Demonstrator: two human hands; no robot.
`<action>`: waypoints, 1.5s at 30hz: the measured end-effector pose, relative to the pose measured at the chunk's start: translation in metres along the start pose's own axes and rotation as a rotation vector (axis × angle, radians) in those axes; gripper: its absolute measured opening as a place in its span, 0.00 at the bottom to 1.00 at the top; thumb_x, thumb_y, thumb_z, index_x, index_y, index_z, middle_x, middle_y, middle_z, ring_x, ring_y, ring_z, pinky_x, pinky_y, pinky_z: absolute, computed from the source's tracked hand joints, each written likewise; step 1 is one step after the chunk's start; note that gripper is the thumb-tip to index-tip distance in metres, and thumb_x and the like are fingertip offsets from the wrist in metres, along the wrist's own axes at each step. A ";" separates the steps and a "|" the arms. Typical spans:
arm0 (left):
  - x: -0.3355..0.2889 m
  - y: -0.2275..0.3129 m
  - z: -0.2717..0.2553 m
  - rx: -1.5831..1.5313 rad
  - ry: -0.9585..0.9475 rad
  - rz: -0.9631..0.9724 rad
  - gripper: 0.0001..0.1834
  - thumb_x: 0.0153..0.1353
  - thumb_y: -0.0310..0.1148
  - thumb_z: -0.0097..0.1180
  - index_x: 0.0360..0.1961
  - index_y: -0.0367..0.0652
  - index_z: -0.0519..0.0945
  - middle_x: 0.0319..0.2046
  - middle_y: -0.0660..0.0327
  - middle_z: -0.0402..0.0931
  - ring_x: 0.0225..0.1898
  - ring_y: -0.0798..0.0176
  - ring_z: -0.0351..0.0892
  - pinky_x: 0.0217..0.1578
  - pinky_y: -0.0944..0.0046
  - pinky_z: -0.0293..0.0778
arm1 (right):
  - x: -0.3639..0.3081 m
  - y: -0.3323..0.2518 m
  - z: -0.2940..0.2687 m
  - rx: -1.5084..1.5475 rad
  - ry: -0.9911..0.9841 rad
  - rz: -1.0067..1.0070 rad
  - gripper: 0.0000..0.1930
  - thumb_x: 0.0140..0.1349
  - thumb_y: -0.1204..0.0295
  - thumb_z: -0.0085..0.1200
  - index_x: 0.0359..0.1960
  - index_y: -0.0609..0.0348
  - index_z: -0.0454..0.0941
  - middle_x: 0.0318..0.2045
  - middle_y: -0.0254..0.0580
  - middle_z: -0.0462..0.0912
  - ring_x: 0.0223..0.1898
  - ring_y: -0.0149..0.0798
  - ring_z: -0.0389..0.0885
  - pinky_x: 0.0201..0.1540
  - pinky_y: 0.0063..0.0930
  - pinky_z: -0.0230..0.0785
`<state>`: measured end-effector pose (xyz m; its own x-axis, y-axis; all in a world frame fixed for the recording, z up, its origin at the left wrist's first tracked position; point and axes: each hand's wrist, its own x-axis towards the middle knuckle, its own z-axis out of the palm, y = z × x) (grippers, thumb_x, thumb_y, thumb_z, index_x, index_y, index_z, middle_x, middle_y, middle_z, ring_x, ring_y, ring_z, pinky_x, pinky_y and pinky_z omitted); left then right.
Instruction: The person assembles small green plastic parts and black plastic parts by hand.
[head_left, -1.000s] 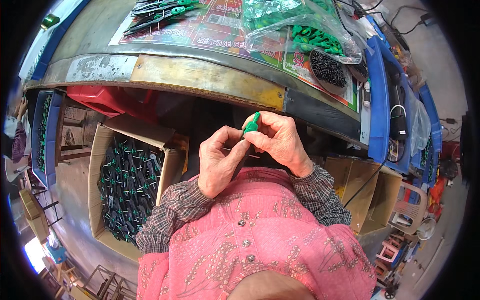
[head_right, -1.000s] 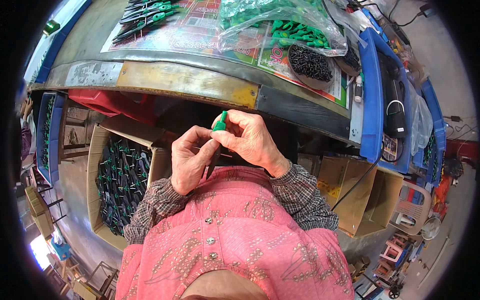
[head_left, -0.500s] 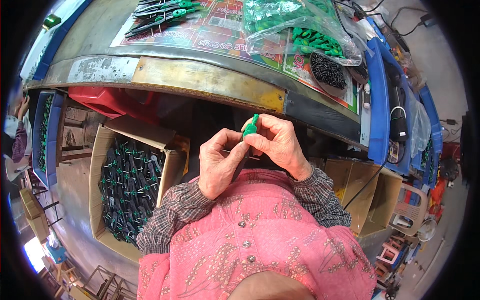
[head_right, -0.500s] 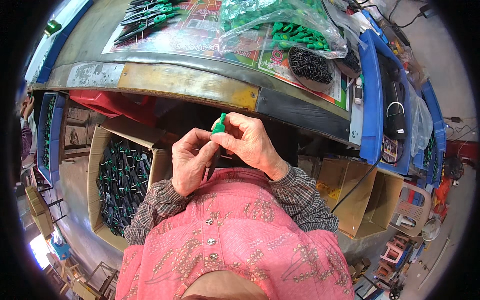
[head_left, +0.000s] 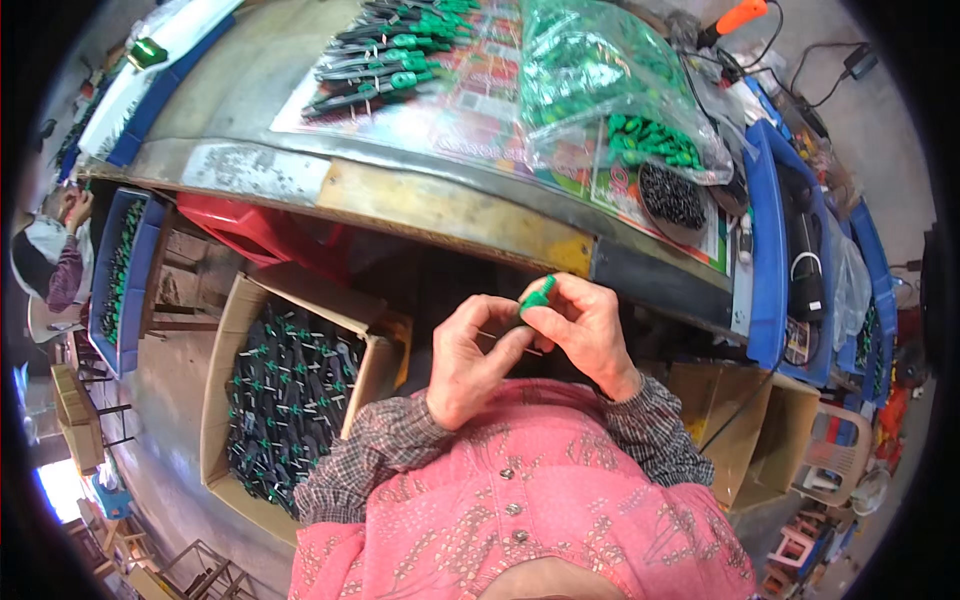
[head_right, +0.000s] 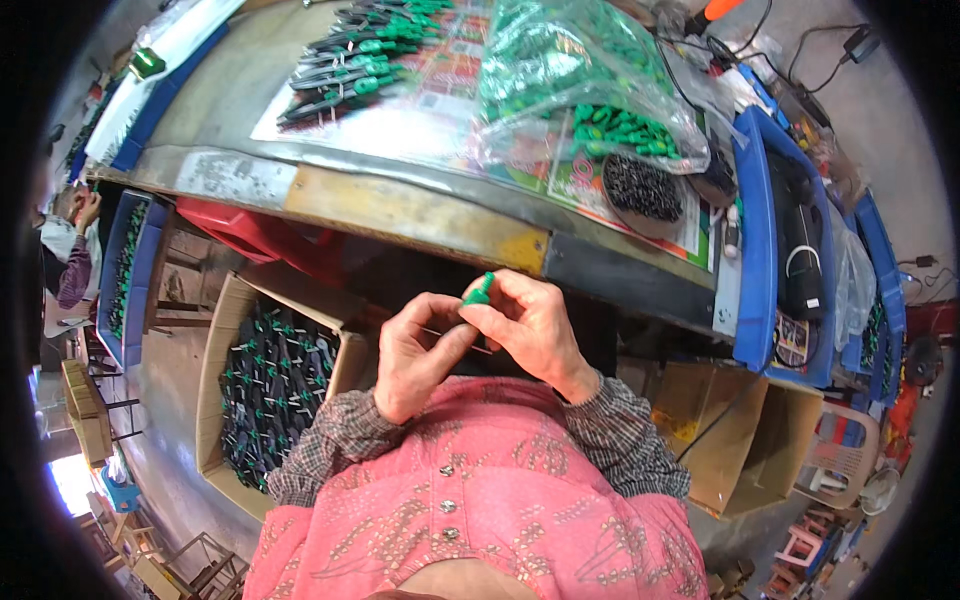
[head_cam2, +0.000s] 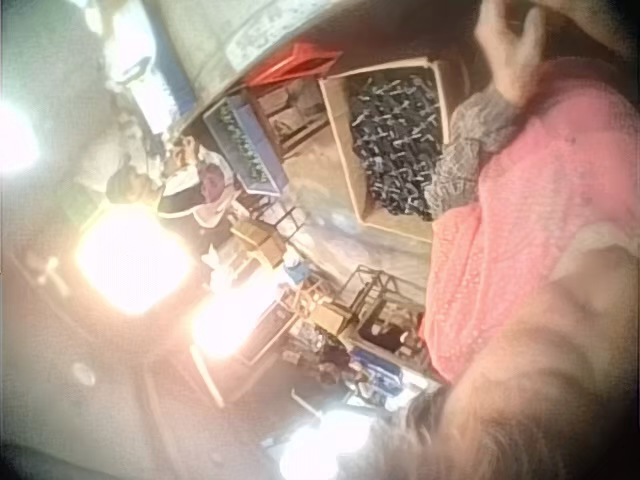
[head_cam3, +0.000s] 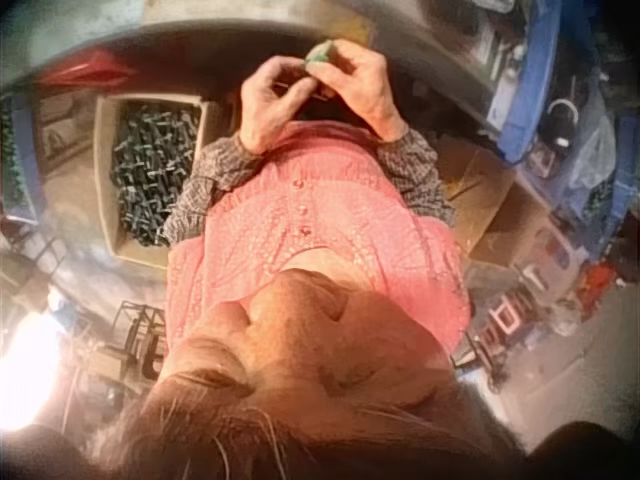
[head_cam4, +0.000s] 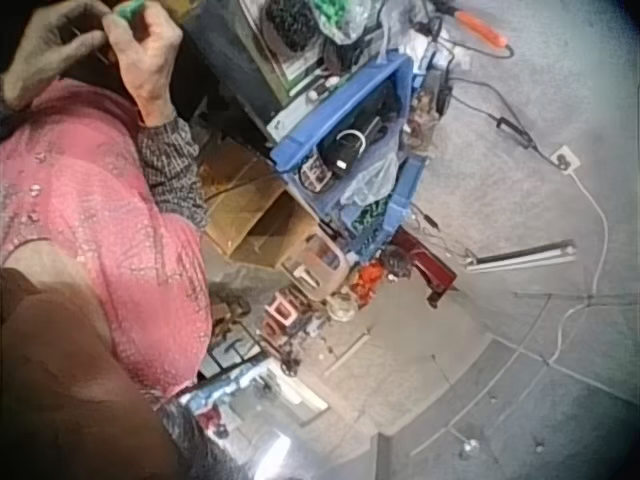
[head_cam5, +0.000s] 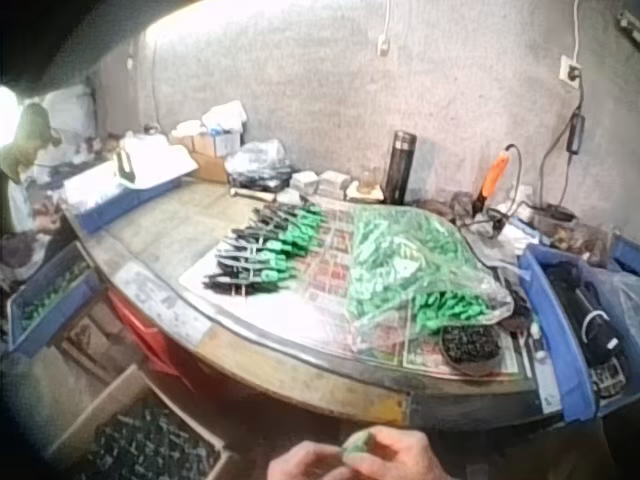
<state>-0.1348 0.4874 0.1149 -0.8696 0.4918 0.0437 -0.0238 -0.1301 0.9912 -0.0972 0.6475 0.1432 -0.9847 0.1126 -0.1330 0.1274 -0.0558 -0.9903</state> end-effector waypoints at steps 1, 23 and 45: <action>0.001 0.003 0.000 0.217 0.030 0.065 0.12 0.56 0.23 0.62 0.42 0.35 0.77 0.31 0.64 0.78 0.34 0.73 0.76 0.36 0.71 0.74 | -0.001 0.000 0.001 0.033 0.025 -0.017 0.06 0.60 0.75 0.60 0.35 0.63 0.78 0.24 0.27 0.77 0.23 0.17 0.72 0.23 0.13 0.65; 0.135 0.057 -0.092 1.096 0.346 0.661 0.16 0.48 0.22 0.62 0.40 0.41 0.79 0.41 0.53 0.70 0.37 0.51 0.76 0.36 0.56 0.73 | 0.021 -0.020 -0.021 0.006 0.171 -0.237 0.06 0.64 0.74 0.56 0.36 0.65 0.78 0.24 0.30 0.76 0.20 0.19 0.71 0.23 0.13 0.64; 0.289 0.058 -0.175 1.506 0.182 0.703 0.15 0.55 0.28 0.58 0.46 0.42 0.81 0.51 0.51 0.74 0.51 0.47 0.75 0.51 0.53 0.71 | 0.024 -0.019 -0.023 -0.156 0.129 -0.299 0.04 0.62 0.77 0.57 0.35 0.67 0.78 0.25 0.32 0.76 0.20 0.20 0.72 0.22 0.15 0.66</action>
<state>-0.4743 0.4713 0.1630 -0.5489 0.5873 0.5949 0.7390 0.6735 0.0170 -0.1209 0.6739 0.1579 -0.9593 0.2260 0.1693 -0.1376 0.1494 -0.9792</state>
